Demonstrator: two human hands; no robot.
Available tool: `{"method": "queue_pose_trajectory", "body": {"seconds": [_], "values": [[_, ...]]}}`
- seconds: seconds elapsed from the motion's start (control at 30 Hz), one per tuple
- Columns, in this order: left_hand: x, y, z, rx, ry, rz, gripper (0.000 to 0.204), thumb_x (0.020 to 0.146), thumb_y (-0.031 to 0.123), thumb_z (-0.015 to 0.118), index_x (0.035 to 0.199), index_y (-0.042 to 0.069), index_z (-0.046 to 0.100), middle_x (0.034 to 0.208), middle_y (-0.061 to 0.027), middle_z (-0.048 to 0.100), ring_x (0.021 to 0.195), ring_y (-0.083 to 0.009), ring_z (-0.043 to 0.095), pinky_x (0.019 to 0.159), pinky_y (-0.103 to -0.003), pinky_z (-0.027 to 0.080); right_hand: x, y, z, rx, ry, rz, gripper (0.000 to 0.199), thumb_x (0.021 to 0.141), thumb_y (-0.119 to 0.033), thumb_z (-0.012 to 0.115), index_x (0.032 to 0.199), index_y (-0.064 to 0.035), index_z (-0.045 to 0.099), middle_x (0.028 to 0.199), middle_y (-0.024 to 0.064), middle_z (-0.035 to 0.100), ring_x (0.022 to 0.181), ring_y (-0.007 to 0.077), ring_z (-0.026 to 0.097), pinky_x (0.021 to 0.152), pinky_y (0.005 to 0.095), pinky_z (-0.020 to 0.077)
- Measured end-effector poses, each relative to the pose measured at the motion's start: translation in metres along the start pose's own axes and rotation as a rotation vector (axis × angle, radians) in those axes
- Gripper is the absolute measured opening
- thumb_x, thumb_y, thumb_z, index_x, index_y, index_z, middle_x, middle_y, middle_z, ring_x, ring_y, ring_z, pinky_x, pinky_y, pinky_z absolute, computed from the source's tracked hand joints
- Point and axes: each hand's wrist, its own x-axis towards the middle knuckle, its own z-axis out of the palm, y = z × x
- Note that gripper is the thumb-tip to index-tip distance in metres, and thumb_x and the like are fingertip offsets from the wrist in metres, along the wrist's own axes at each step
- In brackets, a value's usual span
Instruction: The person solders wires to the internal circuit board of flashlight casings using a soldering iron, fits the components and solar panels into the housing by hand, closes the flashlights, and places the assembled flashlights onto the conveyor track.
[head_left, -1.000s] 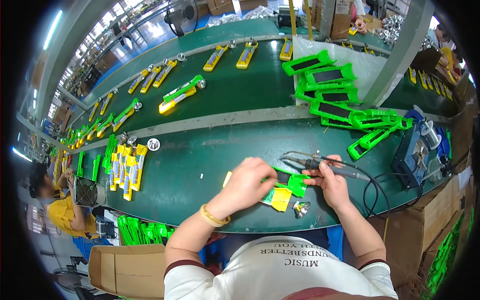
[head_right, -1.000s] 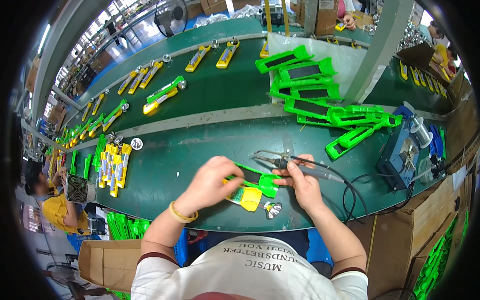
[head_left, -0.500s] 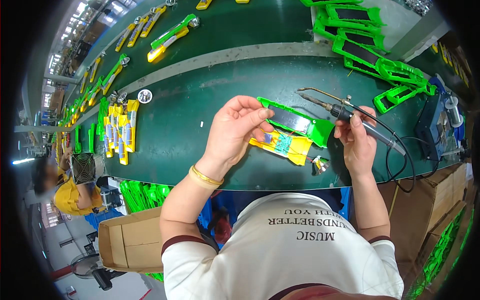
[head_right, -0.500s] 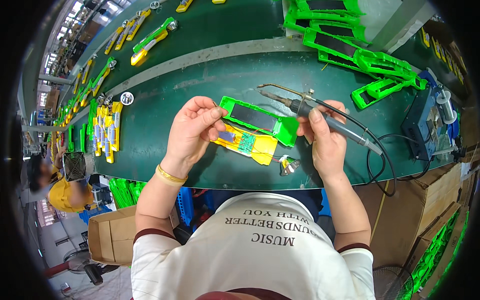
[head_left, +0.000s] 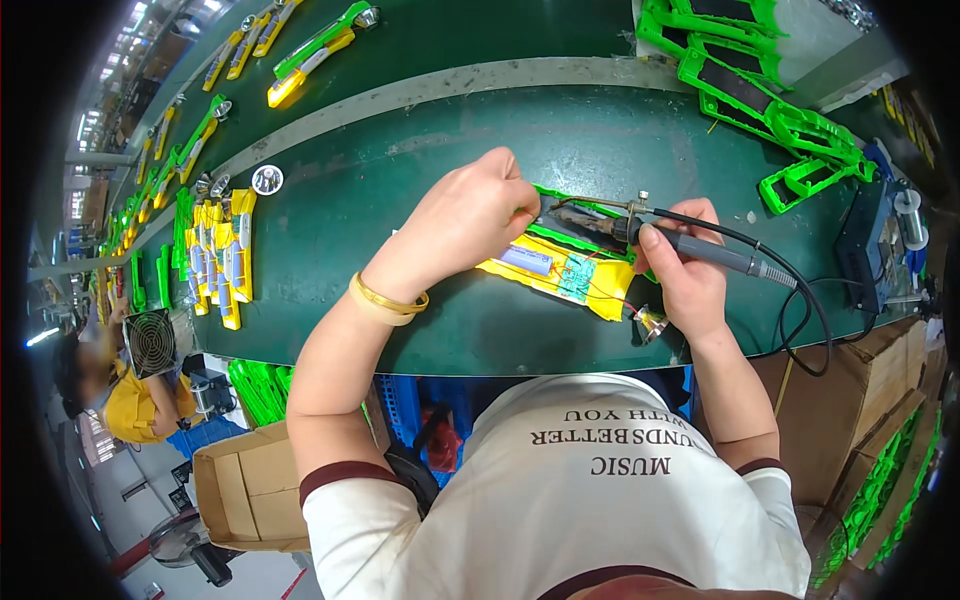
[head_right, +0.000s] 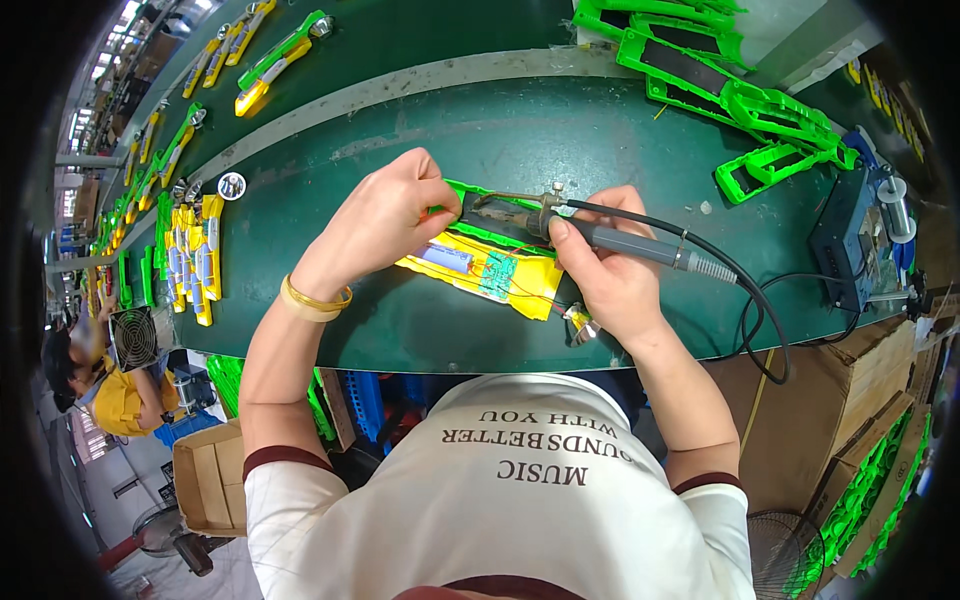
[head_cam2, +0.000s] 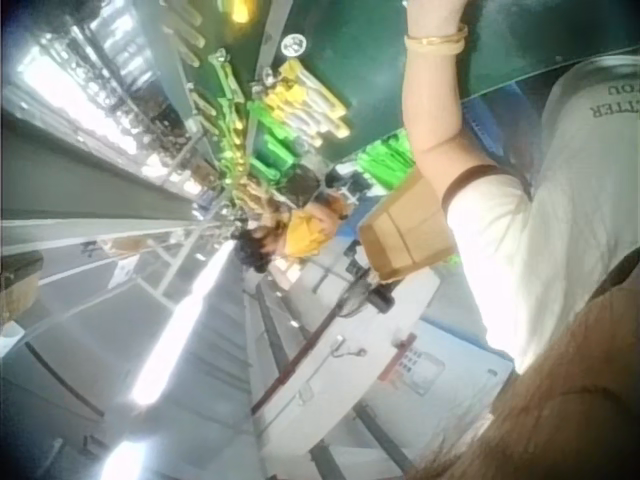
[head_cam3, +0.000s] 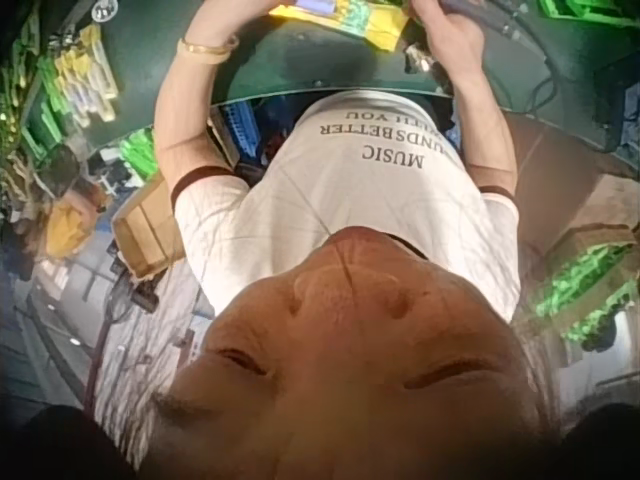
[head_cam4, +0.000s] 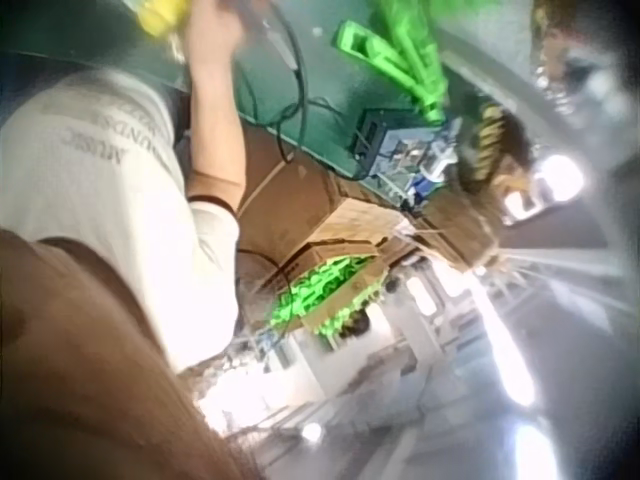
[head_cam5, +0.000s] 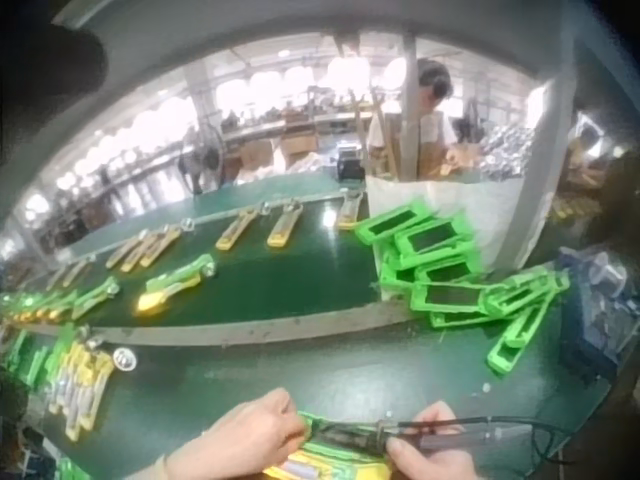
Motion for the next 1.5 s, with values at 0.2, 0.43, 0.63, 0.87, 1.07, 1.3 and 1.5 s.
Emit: {"method": "queue_pose_trajectory", "body": {"seconds": [0.2,0.43,0.63,0.87,1.07,1.3,1.5], "values": [[0.003,-0.001,-0.001,0.041,-0.093,-0.014,0.007,0.068,0.006,0.063,0.075,0.004,0.063,0.077,-0.0093,0.049,0.067,-0.0248,0.055,0.062,-0.033,0.046,-0.002,0.006,-0.001,-0.047,-0.061,-0.008,0.025,0.08,-0.008,0.063,0.089,-0.0037,0.04,0.073,0.001,0.051,0.063,0.0034,0.047,0.054,0.0177,0.0378],[0.005,-0.002,-0.004,0.083,-0.138,0.008,0.007,0.068,0.005,0.063,0.075,0.004,0.063,0.076,-0.0097,0.05,0.067,-0.0252,0.055,0.061,-0.034,0.046,0.001,0.008,0.003,-0.067,-0.058,0.014,0.026,0.079,-0.008,0.064,0.09,-0.0035,0.04,0.073,0.0004,0.05,0.064,0.0031,0.045,0.053,0.0179,0.0362],[0.012,0.002,-0.006,0.13,-0.162,0.059,0.005,0.068,0.005,0.062,0.073,0.004,0.062,0.076,-0.0104,0.049,0.067,-0.0261,0.054,0.06,-0.035,0.045,-0.006,-0.002,-0.002,0.045,-0.029,-0.023,0.027,0.081,-0.012,0.063,0.091,-0.004,0.039,0.073,0.0027,0.052,0.059,0.0047,0.049,0.051,0.0176,0.0384],[0.01,0.011,-0.013,0.143,-0.184,0.029,0.001,0.069,0.006,0.06,0.069,0.005,0.059,0.073,-0.0104,0.048,0.069,-0.0266,0.053,0.061,-0.035,0.046,0.011,-0.026,-0.072,0.287,0.206,-0.451,0.023,0.094,-0.027,0.041,0.109,-0.0113,0.034,0.091,0.0119,0.048,0.073,0.0242,0.058,0.048,0.0293,0.0462],[0.012,0.015,-0.011,0.142,-0.211,0.02,0.004,0.067,0.004,0.062,0.071,0.005,0.062,0.073,-0.0088,0.047,0.068,-0.0242,0.051,0.061,-0.033,0.044,0.055,-0.057,-0.148,-0.112,0.301,-0.619,0.034,0.095,-0.031,0.037,0.115,-0.0048,0.03,0.113,0.0155,0.046,0.104,0.0267,0.054,0.074,0.0407,0.0542],[0.016,0.017,-0.015,0.138,-0.229,0.004,0.002,0.068,0.005,0.061,0.07,0.005,0.062,0.073,-0.0091,0.048,0.067,-0.0241,0.053,0.061,-0.033,0.045,0.075,-0.049,-0.147,-0.364,0.191,-0.571,0.046,0.091,-0.038,0.043,0.117,-0.0026,0.029,0.101,0.0175,0.053,0.093,0.0253,0.059,0.077,0.0354,0.0517],[0.019,0.022,-0.016,0.108,-0.251,0.002,0.007,0.067,0.003,0.063,0.074,0.004,0.064,0.073,-0.0102,0.048,0.066,-0.0248,0.052,0.06,-0.033,0.045,0.051,-0.058,-0.082,-0.312,0.064,-0.636,0.044,0.09,-0.039,0.043,0.116,-0.0064,0.028,0.106,0.0163,0.05,0.094,0.0258,0.058,0.08,0.0401,0.0505]]}}
